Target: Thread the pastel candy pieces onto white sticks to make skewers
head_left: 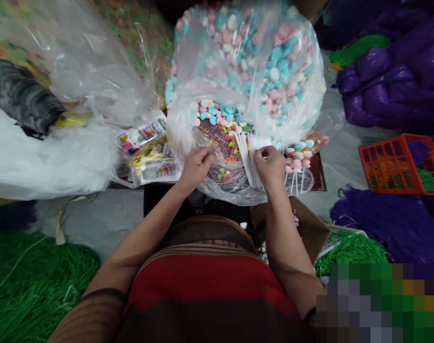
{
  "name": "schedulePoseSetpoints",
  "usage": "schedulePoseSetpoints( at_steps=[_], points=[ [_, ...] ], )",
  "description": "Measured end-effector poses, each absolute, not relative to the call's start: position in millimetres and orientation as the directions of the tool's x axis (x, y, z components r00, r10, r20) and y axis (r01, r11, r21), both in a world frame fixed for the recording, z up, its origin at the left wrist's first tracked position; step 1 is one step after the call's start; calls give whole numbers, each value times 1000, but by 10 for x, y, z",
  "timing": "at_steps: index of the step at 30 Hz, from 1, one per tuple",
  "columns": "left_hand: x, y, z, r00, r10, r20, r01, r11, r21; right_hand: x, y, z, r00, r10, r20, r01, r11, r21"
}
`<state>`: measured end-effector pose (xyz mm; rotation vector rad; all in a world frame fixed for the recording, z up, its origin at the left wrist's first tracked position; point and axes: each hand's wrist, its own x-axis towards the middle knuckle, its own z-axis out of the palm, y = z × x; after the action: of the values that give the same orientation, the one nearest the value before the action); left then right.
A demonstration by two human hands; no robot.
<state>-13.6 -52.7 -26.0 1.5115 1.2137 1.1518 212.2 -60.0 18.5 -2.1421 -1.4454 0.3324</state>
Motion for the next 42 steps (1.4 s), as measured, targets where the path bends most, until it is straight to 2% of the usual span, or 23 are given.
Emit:
schedulePoseSetpoints(
  at_steps=[2,4,6,8,13,16,19,23,31,39,42],
  points=[
    [-136,-517,-263,106,985,139,177,-156,972,2129,-673,262,405,899,170,723,-201,-661],
    [-131,-524,-247,97,983,156,176,-171,969,2129,-749,365,410,893,187,579,-97,-810],
    [-118,-566,-190,104,976,191,176,-207,963,2121,-813,463,393,907,148,344,4,-939],
    [-93,-645,-85,153,964,219,138,-240,961,2105,-857,521,353,931,95,93,66,-993],
    [2,-857,225,225,950,214,-73,-203,976,1990,-937,452,264,961,-78,-338,16,-941],
    [47,-888,290,192,958,213,-149,-186,971,1887,-995,362,266,948,-173,-477,-26,-879],
    [68,-863,263,182,936,301,-180,-269,946,1818,-1042,303,251,946,-204,-565,-28,-825],
    [72,-850,227,159,915,372,-150,-350,925,1792,-1071,275,214,953,-215,-646,-27,-763],
    [96,-851,277,107,914,391,-104,-381,919,1805,-1149,198,186,955,-233,-646,-60,-761],
    [124,-814,302,94,964,250,-154,-234,960,1848,-1180,52,209,945,-252,-566,-94,-819],
    [115,-774,306,67,989,130,-247,-110,963,2001,-1131,85,391,908,-149,-437,40,-898]
  ],
)
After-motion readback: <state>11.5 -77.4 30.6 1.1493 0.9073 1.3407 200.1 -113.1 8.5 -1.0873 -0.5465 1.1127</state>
